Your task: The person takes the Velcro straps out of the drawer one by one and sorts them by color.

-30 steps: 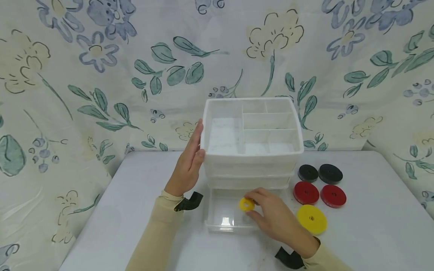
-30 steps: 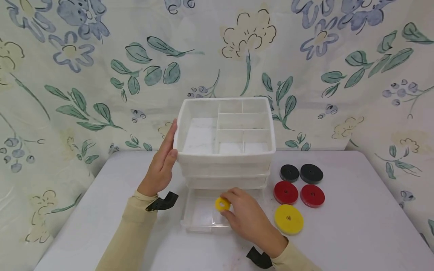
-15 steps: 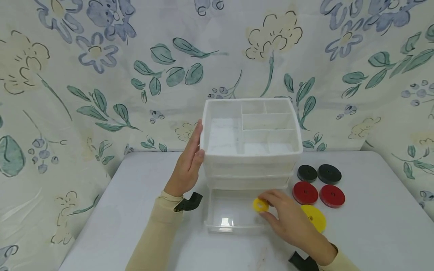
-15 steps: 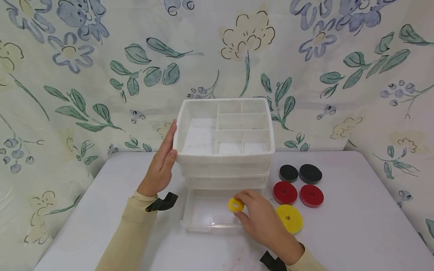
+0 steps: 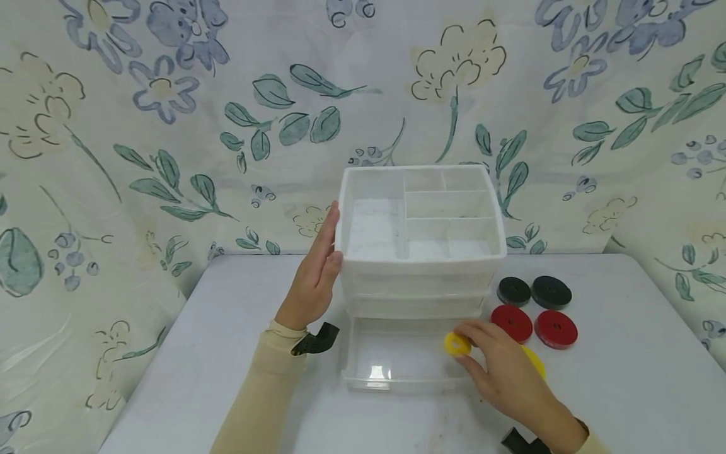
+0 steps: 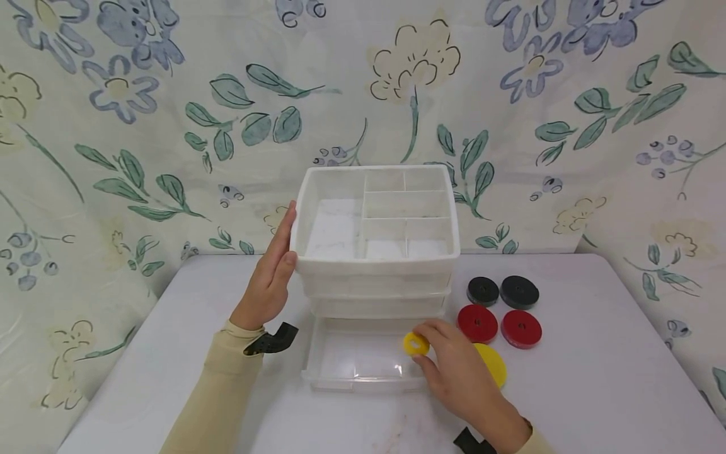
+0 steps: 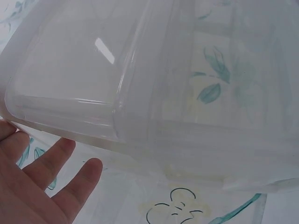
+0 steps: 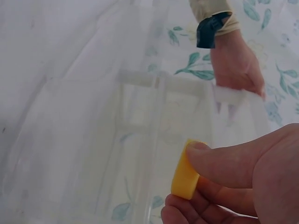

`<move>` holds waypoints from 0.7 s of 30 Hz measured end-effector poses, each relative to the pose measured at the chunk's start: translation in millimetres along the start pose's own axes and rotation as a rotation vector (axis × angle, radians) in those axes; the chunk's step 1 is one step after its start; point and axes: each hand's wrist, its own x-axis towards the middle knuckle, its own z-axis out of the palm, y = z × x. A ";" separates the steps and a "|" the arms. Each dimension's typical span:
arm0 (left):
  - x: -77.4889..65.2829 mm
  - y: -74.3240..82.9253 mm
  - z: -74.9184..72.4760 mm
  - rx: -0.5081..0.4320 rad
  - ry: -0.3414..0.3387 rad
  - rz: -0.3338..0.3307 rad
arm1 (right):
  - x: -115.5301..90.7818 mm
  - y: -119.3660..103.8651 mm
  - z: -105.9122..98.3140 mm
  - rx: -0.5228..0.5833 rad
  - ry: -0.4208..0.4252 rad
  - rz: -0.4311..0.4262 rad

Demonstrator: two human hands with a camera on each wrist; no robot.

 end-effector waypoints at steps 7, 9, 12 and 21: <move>-0.7 -0.9 -0.2 0.003 0.002 -0.002 | -6.0 9.7 -3.9 -0.024 0.009 0.041; -1.0 -0.7 -0.2 0.003 0.003 -0.001 | -8.0 12.7 -5.0 -0.027 0.008 0.052; -0.8 -0.3 -0.2 -0.003 0.003 0.001 | -11.4 17.9 -6.2 -0.036 0.022 0.049; -1.0 0.4 -0.1 -0.008 0.000 -0.003 | -20.3 35.1 -9.5 -0.041 0.026 0.084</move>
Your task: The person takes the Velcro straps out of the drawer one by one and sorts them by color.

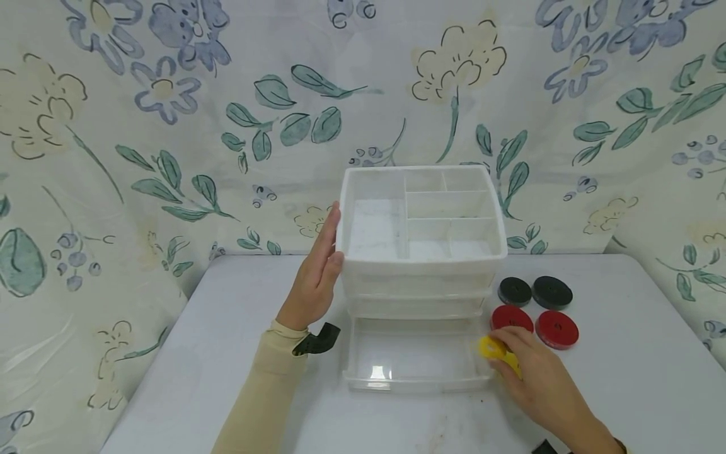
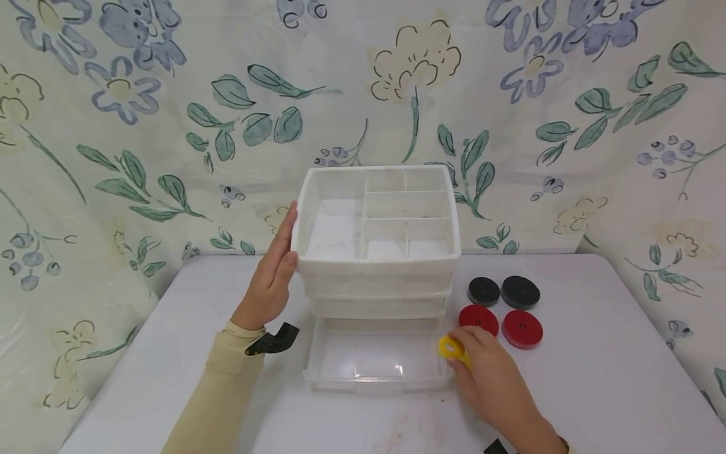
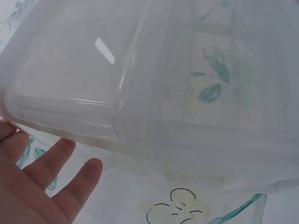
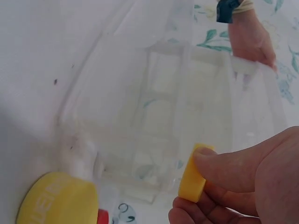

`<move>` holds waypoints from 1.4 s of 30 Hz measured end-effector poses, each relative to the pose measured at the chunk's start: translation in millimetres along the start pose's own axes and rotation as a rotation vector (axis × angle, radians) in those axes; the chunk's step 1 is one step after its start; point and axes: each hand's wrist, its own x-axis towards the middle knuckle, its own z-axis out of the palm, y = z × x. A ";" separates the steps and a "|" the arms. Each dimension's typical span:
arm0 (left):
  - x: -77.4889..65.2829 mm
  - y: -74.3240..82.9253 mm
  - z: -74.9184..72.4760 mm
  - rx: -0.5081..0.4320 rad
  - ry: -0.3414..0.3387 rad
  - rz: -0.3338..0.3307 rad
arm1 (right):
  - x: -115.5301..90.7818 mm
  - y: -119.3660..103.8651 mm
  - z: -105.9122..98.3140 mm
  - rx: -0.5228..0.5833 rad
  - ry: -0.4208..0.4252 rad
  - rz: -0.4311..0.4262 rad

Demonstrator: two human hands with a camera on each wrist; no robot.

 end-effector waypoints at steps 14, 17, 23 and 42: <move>0.1 0.0 0.5 0.000 0.006 -0.002 | -10.6 29.5 -4.3 -0.048 0.002 0.105; -0.1 0.1 0.6 0.003 0.005 0.000 | -11.9 36.8 -4.2 -0.050 -0.015 0.136; 0.8 1.2 0.7 0.003 0.004 0.004 | -15.2 50.6 -7.4 -0.075 -0.020 0.172; -0.4 -0.1 -0.1 0.020 0.007 0.005 | -17.9 81.5 -9.8 -0.126 -0.051 0.275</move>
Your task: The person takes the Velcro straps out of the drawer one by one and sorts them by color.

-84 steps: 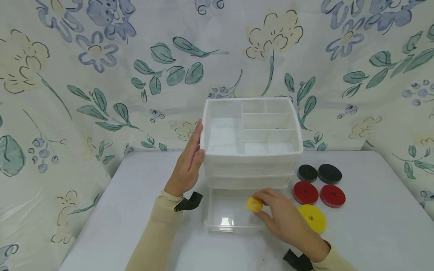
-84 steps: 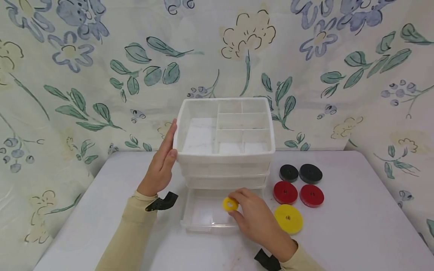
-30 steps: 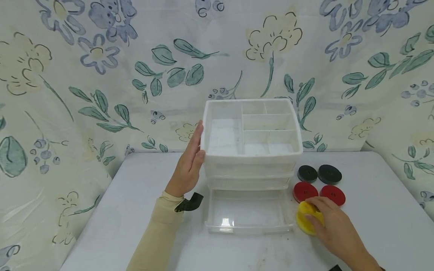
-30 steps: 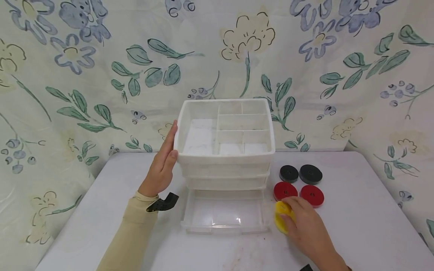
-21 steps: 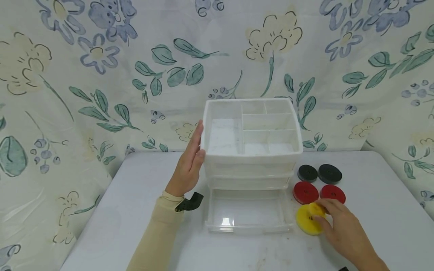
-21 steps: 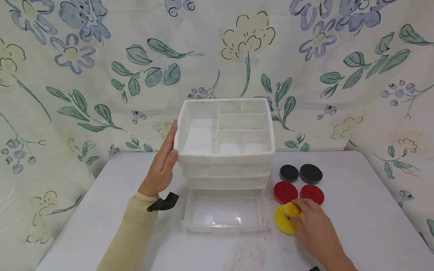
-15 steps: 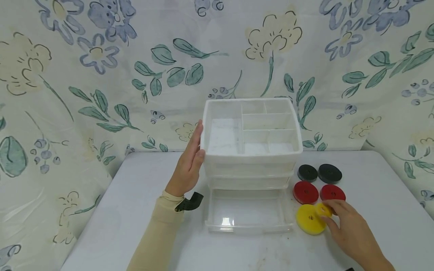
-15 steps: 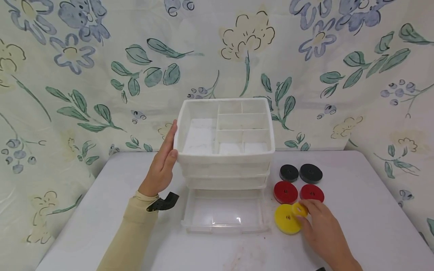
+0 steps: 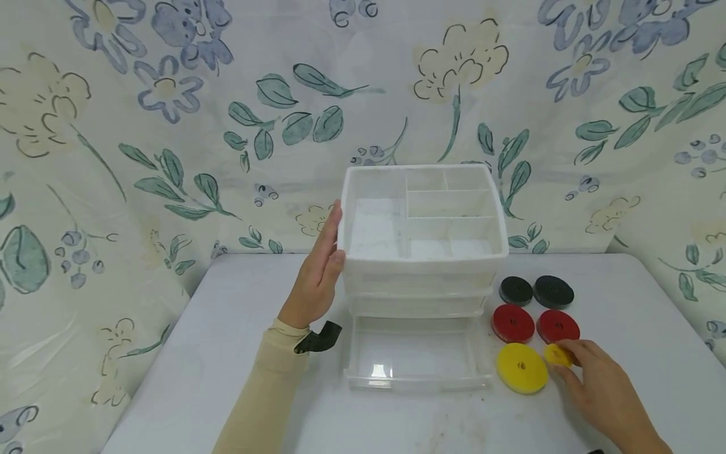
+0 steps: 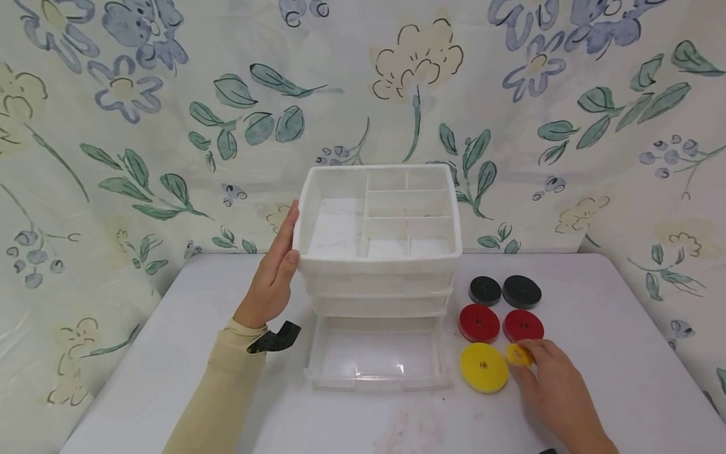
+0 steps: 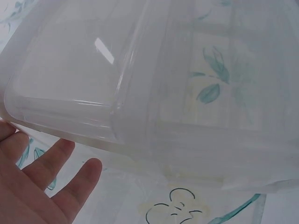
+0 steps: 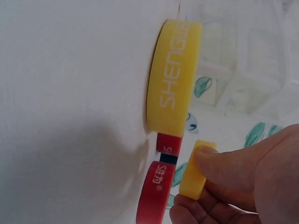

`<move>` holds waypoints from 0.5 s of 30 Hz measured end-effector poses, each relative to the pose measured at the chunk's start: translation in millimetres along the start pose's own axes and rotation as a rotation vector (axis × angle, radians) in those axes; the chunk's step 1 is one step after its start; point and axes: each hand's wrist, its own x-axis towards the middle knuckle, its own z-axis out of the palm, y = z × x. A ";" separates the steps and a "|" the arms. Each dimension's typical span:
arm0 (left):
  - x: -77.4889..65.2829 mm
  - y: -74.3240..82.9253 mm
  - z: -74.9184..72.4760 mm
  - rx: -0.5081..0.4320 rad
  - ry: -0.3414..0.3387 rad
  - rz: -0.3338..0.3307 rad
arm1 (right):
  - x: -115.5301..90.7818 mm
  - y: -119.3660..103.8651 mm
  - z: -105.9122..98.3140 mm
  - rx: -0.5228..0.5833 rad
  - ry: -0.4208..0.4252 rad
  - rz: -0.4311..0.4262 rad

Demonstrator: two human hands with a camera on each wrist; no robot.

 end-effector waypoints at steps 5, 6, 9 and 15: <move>-0.4 -1.0 0.3 0.001 0.001 0.005 | 2.8 6.8 3.0 -0.011 -0.018 0.030; -0.2 -1.2 0.4 -0.002 0.001 0.007 | 3.3 8.0 3.3 -0.013 -0.024 0.035; -0.2 -1.2 0.5 -0.002 0.002 0.014 | 5.0 10.4 2.9 -0.018 -0.035 0.051; -0.5 -0.6 0.4 0.002 0.007 0.016 | 6.3 14.4 2.6 -0.019 -0.050 0.078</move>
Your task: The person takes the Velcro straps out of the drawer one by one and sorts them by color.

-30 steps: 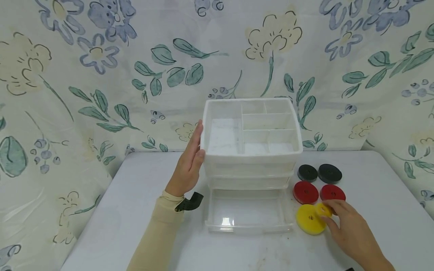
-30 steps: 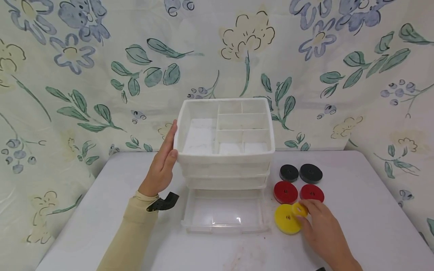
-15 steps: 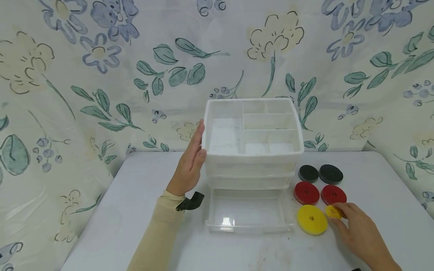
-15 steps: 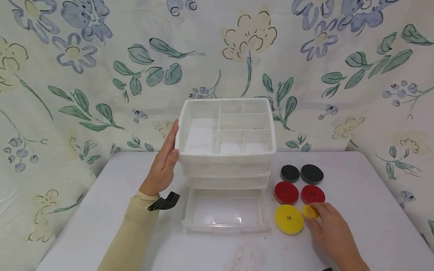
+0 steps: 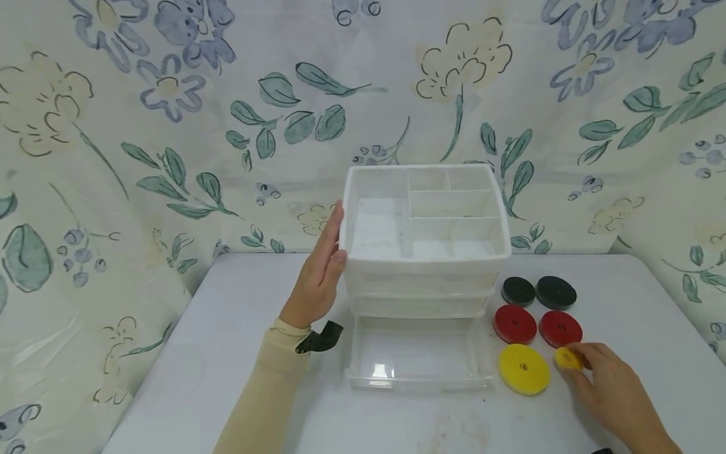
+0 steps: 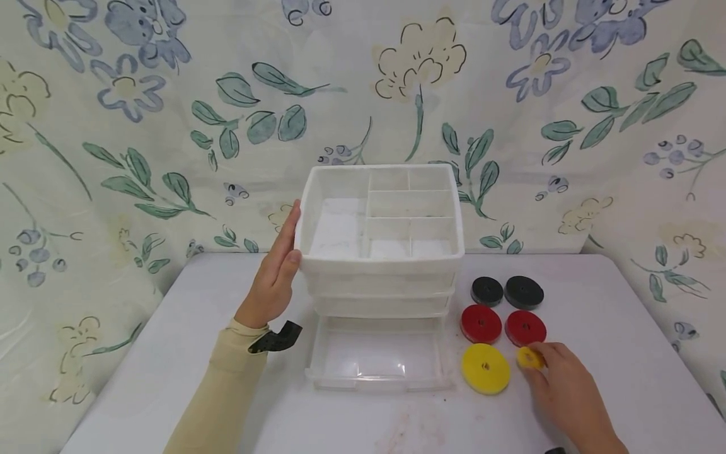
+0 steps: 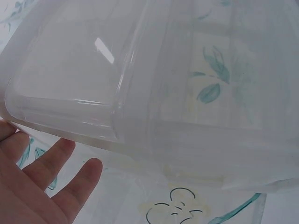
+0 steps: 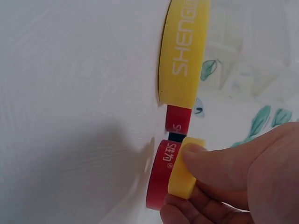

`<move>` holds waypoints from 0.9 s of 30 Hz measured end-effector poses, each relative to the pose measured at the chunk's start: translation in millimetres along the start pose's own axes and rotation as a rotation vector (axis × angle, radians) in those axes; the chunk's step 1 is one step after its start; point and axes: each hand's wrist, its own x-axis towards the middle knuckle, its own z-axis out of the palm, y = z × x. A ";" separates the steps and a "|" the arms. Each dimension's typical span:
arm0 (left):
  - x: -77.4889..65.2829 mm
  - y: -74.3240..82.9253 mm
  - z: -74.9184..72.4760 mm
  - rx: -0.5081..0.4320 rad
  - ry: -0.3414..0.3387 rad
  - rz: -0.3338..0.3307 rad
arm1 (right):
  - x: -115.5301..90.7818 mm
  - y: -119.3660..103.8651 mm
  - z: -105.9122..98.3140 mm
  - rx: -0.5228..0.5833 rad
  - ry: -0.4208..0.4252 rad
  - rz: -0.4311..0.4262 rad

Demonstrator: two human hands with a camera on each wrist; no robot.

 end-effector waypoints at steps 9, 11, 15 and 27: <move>0.4 1.9 0.5 -0.003 -0.006 -0.013 | 1.4 2.9 0.7 -0.009 -0.045 0.009; 0.4 1.7 0.3 -0.005 -0.006 -0.015 | 1.5 3.6 1.7 -0.006 -0.054 0.007; 0.9 1.8 0.4 -0.011 -0.014 -0.013 | 2.0 5.1 3.0 -0.006 -0.071 0.017; 0.1 2.3 -1.9 0.003 -0.007 -0.030 | 6.8 10.2 5.5 -0.020 -0.064 -0.004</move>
